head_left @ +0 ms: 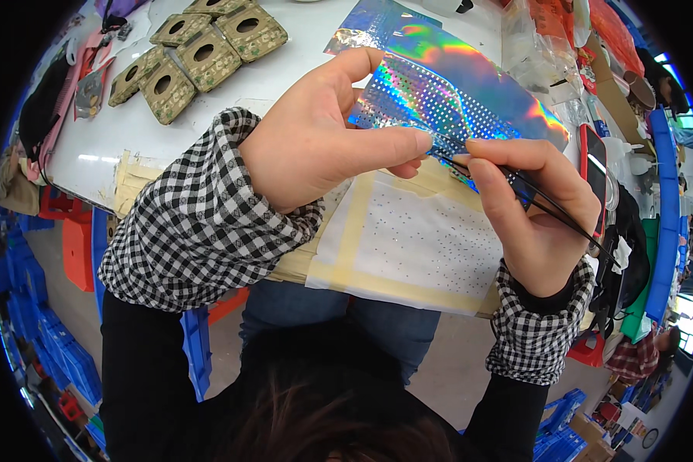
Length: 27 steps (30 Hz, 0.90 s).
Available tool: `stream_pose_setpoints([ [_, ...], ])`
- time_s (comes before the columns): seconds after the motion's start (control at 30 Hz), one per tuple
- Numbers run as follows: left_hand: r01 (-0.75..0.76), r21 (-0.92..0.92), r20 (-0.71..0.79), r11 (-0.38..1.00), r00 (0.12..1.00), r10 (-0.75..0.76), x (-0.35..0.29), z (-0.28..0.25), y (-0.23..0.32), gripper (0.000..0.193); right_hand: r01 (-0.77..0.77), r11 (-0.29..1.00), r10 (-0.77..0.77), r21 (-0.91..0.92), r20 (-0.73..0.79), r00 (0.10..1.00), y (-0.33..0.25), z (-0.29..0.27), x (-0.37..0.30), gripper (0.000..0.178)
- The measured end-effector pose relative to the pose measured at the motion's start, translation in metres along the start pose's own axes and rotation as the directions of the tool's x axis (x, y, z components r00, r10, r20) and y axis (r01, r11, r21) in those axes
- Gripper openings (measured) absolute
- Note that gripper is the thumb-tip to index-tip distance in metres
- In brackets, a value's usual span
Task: Picking small reflective stickers or components using tweezers and placing them into a molded tray.
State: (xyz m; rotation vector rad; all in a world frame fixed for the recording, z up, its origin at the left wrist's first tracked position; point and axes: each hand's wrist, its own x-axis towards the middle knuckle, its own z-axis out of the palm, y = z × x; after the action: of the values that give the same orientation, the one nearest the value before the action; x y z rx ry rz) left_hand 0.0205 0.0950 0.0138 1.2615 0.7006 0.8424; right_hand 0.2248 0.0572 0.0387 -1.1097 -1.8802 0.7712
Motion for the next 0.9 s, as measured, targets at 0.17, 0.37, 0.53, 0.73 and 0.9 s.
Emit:
stream_pose_setpoints([
  [0.17, -0.007, -0.033, 0.003, 0.999, 1.000, 0.007, 0.0013, 0.0007, -0.0008, 0.059, -0.062, 0.997, 0.063, 0.041, -0.017, 0.998, -0.0015, -0.0003, -0.0016, 0.012],
  [0.37, -0.018, -0.040, -0.006, 0.999, 1.000, 0.018, 0.0007, -0.0003, -0.0011, 0.056, -0.082, 0.996, 0.083, 0.036, -0.020, 0.996, -0.0042, -0.0013, -0.0010, 0.012],
  [0.53, -0.023, -0.031, 0.002, 0.999, 1.000, 0.023, 0.0004, -0.0012, -0.0031, 0.058, -0.067, 0.997, 0.067, 0.030, 0.004, 0.998, -0.0054, -0.0028, -0.0002, 0.012],
  [0.73, -0.027, -0.054, 0.006, 0.998, 1.000, 0.027, 0.0008, -0.0007, -0.0015, 0.054, -0.072, 0.996, 0.072, 0.050, 0.000, 0.997, -0.0048, -0.0025, -0.0006, 0.011],
  [0.9, -0.018, -0.087, -0.033, 0.996, 0.999, 0.015, 0.0009, 0.0025, 0.0017, 0.046, -0.074, 0.994, 0.074, 0.082, 0.004, 0.997, -0.0019, -0.0053, -0.0019, 0.012],
])
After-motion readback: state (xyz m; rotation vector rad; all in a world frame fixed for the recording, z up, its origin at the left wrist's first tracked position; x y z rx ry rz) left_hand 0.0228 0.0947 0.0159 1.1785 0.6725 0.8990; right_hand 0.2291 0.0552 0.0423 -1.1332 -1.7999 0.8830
